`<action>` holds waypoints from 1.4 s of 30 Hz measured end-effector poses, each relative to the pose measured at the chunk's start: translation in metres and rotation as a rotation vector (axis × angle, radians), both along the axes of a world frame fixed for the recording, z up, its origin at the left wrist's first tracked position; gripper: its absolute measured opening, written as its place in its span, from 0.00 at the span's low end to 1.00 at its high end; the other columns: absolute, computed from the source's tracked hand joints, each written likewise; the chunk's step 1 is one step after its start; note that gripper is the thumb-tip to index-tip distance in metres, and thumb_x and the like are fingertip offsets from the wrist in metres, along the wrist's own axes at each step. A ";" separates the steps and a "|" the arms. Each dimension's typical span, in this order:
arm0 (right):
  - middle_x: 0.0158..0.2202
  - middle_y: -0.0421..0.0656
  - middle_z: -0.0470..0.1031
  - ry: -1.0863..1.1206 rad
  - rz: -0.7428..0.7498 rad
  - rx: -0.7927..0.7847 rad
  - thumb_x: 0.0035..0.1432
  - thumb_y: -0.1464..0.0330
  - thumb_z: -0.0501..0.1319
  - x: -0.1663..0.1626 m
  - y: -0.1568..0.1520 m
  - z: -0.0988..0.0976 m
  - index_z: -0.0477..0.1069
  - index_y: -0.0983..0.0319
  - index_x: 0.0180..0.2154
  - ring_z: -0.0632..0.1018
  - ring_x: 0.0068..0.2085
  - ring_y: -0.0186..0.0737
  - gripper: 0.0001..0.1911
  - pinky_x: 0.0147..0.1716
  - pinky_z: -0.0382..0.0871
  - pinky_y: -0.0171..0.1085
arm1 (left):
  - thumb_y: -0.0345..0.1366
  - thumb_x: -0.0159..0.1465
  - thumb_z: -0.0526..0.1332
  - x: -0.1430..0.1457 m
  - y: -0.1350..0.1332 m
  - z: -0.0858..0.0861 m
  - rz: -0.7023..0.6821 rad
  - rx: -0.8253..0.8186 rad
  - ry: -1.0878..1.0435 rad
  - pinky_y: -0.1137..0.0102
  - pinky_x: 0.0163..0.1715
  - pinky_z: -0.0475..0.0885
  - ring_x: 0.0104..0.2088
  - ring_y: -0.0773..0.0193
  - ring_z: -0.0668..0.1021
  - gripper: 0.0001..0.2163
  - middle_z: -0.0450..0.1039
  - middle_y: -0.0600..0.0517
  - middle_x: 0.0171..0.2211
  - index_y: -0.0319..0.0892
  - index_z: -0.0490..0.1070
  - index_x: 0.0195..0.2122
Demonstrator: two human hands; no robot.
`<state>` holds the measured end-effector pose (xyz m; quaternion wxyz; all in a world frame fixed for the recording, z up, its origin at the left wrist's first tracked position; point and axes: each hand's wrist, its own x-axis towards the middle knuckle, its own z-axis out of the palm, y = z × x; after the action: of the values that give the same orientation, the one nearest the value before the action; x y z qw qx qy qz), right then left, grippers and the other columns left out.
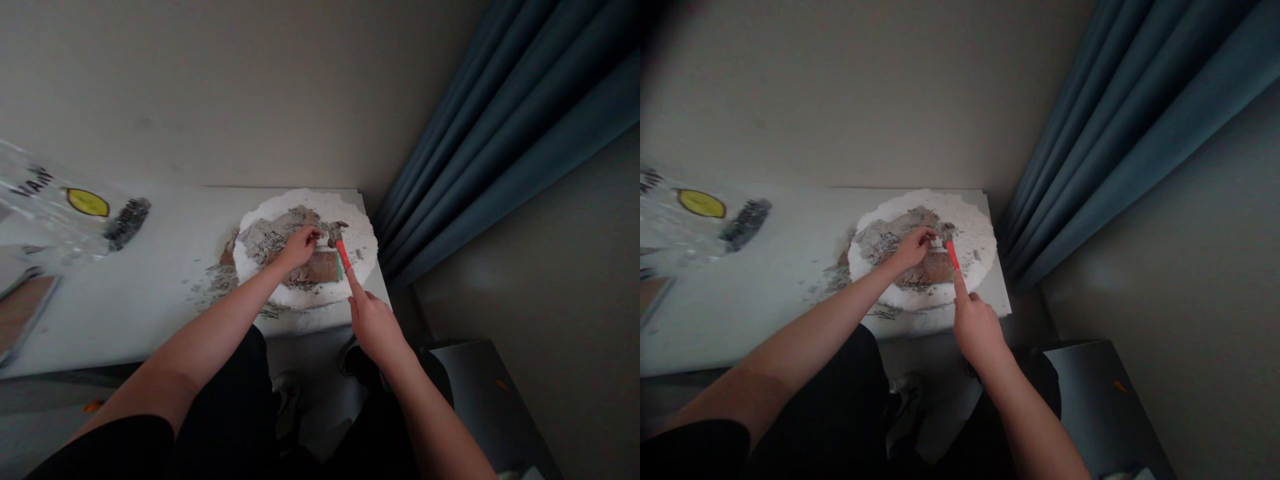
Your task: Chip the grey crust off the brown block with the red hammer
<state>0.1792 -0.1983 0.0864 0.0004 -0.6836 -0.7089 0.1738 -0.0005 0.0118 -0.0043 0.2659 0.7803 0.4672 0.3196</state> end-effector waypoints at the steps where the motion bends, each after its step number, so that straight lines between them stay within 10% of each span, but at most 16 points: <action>1: 0.44 0.52 0.81 -0.008 0.005 0.002 0.74 0.71 0.47 -0.001 0.000 -0.001 0.31 0.58 0.78 0.81 0.36 0.45 0.39 0.40 0.74 0.42 | 0.28 0.61 0.54 -0.001 0.000 0.000 0.008 0.024 0.048 0.60 0.51 0.74 0.45 0.56 0.79 0.17 0.80 0.46 0.44 0.41 0.77 0.47; 15: 0.46 0.55 0.83 0.086 -0.175 -0.007 0.75 0.66 0.50 0.014 0.015 0.000 0.38 0.62 0.78 0.84 0.44 0.54 0.37 0.43 0.72 0.45 | 0.33 0.66 0.55 0.000 0.006 0.003 -0.088 0.173 0.523 0.59 0.47 0.73 0.44 0.50 0.79 0.13 0.76 0.39 0.40 0.39 0.80 0.36; 24: 0.48 0.57 0.82 0.185 -0.218 0.023 0.71 0.69 0.53 0.021 0.019 -0.032 0.40 0.64 0.77 0.83 0.45 0.53 0.39 0.47 0.75 0.47 | 0.36 0.64 0.59 -0.006 0.011 0.011 -0.226 0.122 0.375 0.62 0.46 0.72 0.41 0.53 0.78 0.09 0.77 0.43 0.39 0.41 0.79 0.33; 35: 0.47 0.49 0.81 0.619 -0.343 0.011 0.65 0.68 0.54 0.020 0.025 -0.059 0.48 0.58 0.75 0.80 0.30 0.39 0.40 0.34 0.81 0.43 | 0.33 0.55 0.63 0.006 0.012 0.011 0.044 -0.074 -0.048 0.67 0.38 0.74 0.33 0.61 0.77 0.13 0.80 0.49 0.33 0.40 0.77 0.42; 42: 0.57 0.53 0.78 0.607 -0.298 0.131 0.63 0.69 0.57 0.035 0.028 -0.072 0.58 0.62 0.72 0.81 0.51 0.48 0.37 0.53 0.76 0.49 | 0.43 0.63 0.63 -0.008 0.018 0.022 0.026 -0.251 -0.270 0.67 0.37 0.75 0.31 0.63 0.78 0.10 0.77 0.50 0.29 0.42 0.71 0.32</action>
<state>0.2138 -0.1706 0.0140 0.2808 -0.6952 -0.5785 0.3213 -0.0087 0.0296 0.0179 0.4173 0.6848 0.4737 0.3639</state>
